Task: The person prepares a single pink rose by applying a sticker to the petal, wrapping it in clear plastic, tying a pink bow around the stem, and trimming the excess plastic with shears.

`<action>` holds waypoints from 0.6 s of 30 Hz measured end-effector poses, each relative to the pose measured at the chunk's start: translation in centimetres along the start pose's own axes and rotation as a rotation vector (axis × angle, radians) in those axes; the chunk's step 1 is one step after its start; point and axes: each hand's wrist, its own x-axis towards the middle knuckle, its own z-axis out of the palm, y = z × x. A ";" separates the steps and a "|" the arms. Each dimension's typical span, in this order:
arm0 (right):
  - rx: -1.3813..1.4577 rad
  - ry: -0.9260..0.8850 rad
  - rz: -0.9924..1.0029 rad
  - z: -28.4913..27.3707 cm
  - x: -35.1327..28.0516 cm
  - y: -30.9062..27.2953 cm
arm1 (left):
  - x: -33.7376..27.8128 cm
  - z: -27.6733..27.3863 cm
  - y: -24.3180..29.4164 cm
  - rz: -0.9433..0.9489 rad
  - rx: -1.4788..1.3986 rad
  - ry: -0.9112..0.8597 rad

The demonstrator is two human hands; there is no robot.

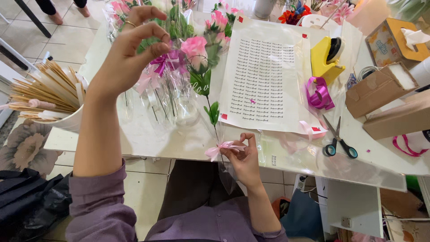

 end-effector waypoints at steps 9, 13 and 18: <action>0.073 0.026 -0.053 1.0 0.7 0.6 | -3.1 5.8 -1.0 -0.223 -0.484 0.247; 0.081 0.026 -0.122 1.6 1.5 1.7 | -6.3 12.9 -3.6 -0.290 -0.765 0.182; 0.137 -0.004 -0.108 2.1 1.4 2.5 | -6.0 17.6 -6.5 -0.240 -1.305 0.274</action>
